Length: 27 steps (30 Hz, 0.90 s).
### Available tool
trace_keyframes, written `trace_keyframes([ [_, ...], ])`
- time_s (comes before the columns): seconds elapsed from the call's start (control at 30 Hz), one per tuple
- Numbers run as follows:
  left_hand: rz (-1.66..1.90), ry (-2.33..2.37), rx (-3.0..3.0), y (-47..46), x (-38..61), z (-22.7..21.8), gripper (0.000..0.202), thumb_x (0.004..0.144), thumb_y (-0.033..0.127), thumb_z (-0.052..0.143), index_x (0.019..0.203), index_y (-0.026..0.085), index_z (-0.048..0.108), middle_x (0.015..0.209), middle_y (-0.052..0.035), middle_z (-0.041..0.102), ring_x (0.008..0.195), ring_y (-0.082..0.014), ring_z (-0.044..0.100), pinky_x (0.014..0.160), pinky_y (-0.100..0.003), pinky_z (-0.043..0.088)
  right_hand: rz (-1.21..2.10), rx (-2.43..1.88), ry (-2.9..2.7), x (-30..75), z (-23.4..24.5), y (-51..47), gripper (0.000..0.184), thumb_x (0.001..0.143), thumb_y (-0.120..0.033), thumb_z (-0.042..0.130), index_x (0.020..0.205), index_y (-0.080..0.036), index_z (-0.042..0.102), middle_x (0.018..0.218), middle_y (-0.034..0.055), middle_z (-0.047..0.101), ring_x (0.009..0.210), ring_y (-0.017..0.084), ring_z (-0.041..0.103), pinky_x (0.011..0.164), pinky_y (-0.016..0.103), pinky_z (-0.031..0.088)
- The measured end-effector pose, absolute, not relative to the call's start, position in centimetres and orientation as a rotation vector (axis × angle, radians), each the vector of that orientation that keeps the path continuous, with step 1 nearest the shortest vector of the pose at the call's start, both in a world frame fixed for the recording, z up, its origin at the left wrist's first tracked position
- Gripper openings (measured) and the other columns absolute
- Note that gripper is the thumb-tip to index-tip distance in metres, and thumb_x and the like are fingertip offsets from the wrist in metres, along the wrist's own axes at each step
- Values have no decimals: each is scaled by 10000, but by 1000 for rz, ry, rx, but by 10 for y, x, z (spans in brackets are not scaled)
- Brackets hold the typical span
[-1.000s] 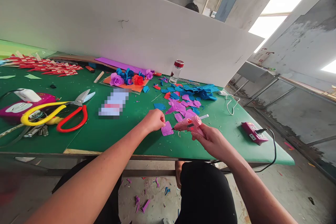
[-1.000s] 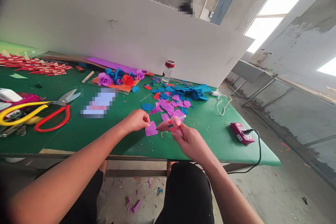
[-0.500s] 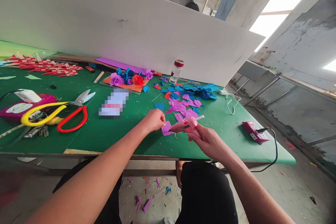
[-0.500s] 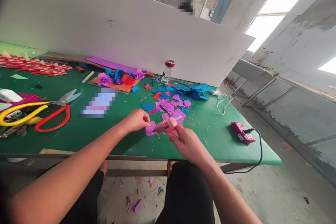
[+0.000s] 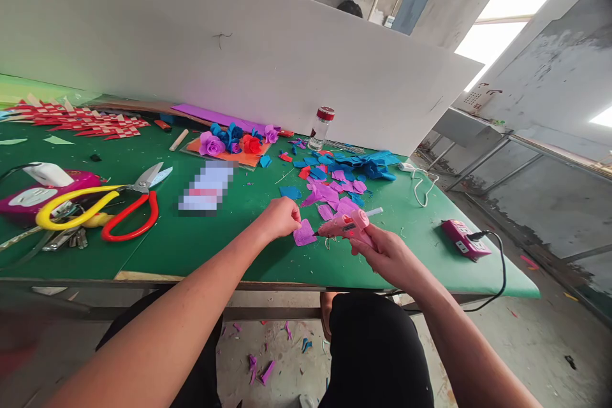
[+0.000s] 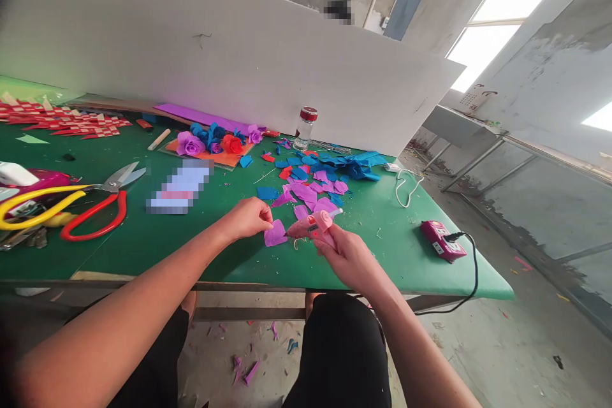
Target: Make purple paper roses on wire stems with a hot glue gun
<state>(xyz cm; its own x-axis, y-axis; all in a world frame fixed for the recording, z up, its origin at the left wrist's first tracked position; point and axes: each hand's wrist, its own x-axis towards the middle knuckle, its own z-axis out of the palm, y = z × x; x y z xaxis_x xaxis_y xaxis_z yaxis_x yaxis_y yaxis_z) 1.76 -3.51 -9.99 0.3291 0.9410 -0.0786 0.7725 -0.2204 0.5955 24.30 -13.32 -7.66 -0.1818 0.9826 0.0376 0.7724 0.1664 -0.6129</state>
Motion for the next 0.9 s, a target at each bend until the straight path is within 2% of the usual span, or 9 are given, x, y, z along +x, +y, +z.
trace_keyframes([
  [0.1,431,1477,2035,-34,16,-102,104,632,91,638,628,176,698,687,-30,709,696,-162,635,597,-241,420,966,-1595,-1830,246,-77,-133,361,871,-520,492,835,-178,600,529,-45,489,444,111,433,468,240,336],
  [0.2,465,1449,1988,-33,15,-104,78,630,96,648,618,165,681,669,-29,693,674,-154,617,568,-242,395,1201,-1463,-1592,248,-80,-134,386,832,-543,564,957,-178,583,715,-6,624,429,76,406,445,232,340],
  [0.3,494,1429,1929,-33,14,-104,33,647,127,660,637,154,675,651,-25,680,652,-144,603,537,-232,381,1360,-1352,-1391,251,-86,-133,404,799,-525,636,1016,-190,574,878,27,664,437,51,383,430,221,341],
  [0.4,532,1376,1827,-33,12,-102,21,658,164,674,647,149,664,631,-10,666,593,-114,567,498,-211,359,1458,-1270,-1229,258,-92,-129,346,794,-484,675,963,-192,598,711,-13,609,468,65,425,437,207,368],
  [0.5,578,1256,1581,-31,8,-98,127,622,222,735,641,145,636,589,9,627,445,-65,418,413,-210,237,1498,-1213,-1060,270,-98,-123,295,748,-424,741,887,-191,624,592,-38,527,524,95,500,491,215,457],
  [0.63,631,1074,1297,-30,4,-93,301,522,257,840,649,140,594,496,55,515,378,-16,242,403,-207,150,1441,-1168,-894,288,-104,-117,311,659,-367,815,850,-166,673,616,-21,565,529,100,533,593,257,545],
  [0.73,659,981,1176,-32,7,-91,360,487,252,873,674,131,591,515,53,515,379,-3,239,402,-194,140,1415,-1144,-882,291,-107,-118,319,648,-372,822,835,-155,682,642,-8,598,539,104,561,627,261,557],
  [0.8,696,936,1105,-35,10,-90,379,465,216,886,682,129,588,487,77,465,382,-3,250,401,-183,151,1430,-1123,-931,290,-107,-120,333,654,-393,814,844,-158,673,701,11,628,560,107,577,604,250,546],
  [0.9,742,873,1058,-44,11,-87,397,457,172,890,692,134,573,472,99,421,386,0,252,399,-170,175,1287,-1218,-1118,292,-106,-123,397,682,-502,764,851,-161,648,742,33,637,577,115,586,556,239,515],
])
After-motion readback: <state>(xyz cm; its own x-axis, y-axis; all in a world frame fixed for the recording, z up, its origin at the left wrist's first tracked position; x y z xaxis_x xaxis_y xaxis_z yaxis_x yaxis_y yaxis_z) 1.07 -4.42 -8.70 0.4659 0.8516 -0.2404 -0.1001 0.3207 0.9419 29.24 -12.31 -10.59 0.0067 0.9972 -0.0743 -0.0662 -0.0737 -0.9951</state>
